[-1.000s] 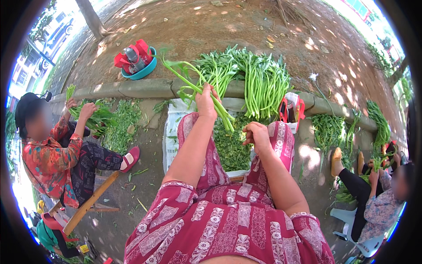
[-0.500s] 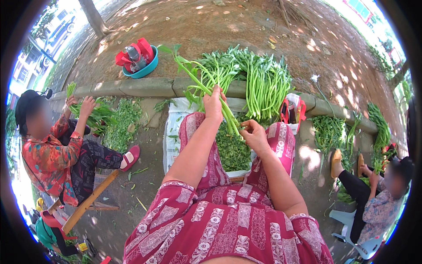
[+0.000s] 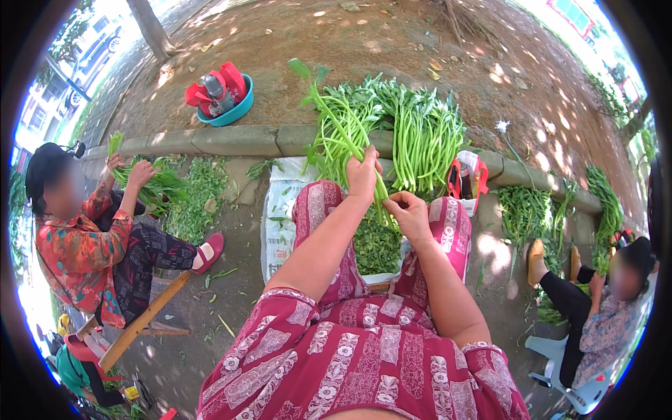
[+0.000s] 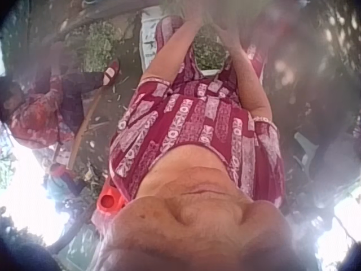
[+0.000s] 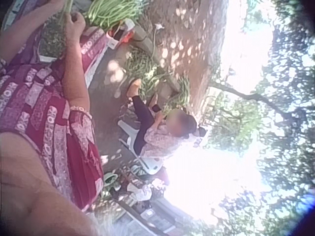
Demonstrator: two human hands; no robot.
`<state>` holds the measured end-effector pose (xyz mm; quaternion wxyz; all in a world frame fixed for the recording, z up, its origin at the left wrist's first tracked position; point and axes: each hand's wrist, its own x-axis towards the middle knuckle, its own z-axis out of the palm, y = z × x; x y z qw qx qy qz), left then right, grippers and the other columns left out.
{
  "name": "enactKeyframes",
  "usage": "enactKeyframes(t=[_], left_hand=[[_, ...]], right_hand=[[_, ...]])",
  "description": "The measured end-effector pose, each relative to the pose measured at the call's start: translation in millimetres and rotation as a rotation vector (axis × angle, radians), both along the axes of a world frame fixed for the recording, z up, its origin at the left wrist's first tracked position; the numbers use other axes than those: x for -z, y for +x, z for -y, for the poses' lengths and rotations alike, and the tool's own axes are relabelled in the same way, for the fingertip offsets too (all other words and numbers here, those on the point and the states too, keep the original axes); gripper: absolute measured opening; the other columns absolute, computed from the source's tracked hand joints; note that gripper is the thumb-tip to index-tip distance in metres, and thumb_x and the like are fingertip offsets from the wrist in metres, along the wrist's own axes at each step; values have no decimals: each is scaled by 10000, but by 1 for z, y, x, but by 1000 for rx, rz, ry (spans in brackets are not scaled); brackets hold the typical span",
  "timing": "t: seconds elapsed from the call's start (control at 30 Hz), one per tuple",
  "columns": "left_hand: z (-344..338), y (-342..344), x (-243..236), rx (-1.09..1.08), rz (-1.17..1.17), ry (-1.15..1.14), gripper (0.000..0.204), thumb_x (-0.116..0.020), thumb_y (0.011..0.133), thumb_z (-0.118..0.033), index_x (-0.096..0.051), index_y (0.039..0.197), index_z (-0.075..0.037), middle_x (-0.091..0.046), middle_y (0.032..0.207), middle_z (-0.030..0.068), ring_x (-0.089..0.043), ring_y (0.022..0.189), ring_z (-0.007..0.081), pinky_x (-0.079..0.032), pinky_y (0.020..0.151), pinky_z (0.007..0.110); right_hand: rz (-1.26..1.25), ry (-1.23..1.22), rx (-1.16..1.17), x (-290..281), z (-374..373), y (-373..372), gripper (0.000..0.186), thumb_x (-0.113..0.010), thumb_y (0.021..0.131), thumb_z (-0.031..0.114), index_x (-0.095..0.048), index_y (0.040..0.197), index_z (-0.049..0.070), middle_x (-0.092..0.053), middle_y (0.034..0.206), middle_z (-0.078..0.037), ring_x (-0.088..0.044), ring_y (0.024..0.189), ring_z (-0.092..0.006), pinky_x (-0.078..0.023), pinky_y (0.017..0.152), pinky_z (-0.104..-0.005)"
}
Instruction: The person plucks leaves from green vegetable stalks by hand, handling the stalks one at a time and gathering them into bundles.
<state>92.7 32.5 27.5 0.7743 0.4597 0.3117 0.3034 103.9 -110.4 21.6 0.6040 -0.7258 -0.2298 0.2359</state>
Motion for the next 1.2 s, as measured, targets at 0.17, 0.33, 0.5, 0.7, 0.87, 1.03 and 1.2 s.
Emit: enactKeyframes(t=[0.17,0.33,0.5,0.7,0.87,1.03,1.2], left_hand=[[-4,3,10,-12,24,54,232,-532,892,-275,-529,804,-60,-484,550,10,-437,451,101,-356,423,239],[-5,2,8,2,-2,54,238,-533,892,-279,-527,805,-58,-490,560,13,-438,449,104,-361,427,246],[-7,-2,2,19,-6,12,233,-527,892,-273,-521,806,-57,-495,572,17,-448,451,120,-373,420,262],[-24,-7,-8,-74,19,-250,216,-527,883,-283,-510,839,-72,-498,597,18,-456,455,149,-382,421,308],[-39,-16,-11,-111,96,-395,202,-519,889,-294,-501,830,-101,-485,595,3,-430,465,143,-365,457,317],[-44,-18,-8,-99,113,-465,212,-518,890,-314,-485,831,-113,-472,589,1,-418,460,139,-357,461,308],[-38,-17,-9,-75,103,-409,212,-522,888,-310,-493,834,-107,-484,594,7,-432,465,148,-373,463,320]], right_hand=[[-78,36,-21,-1,0,1,129,-627,809,117,-624,818,-12,-578,682,16,-483,603,-44,-386,537,-200],[-279,146,-19,-4,0,1,104,-579,828,94,-630,827,4,-573,692,13,-496,600,-56,-398,536,-199],[-419,177,56,-16,4,3,105,-544,832,82,-627,849,18,-582,681,-11,-541,603,-86,-450,556,-215],[-323,193,135,-9,5,4,107,-564,832,108,-603,868,16,-571,679,-19,-527,564,-80,-436,505,-213],[-427,-51,23,-7,17,16,153,-601,828,130,-585,934,20,-576,724,-13,-504,544,-66,-412,489,-206],[-265,160,-4,-11,9,2,173,-591,847,149,-600,952,11,-585,746,-5,-523,585,-56,-442,525,-197],[-313,125,-125,-14,5,-2,194,-584,850,130,-607,997,5,-598,767,-7,-533,600,-57,-452,542,-194]])
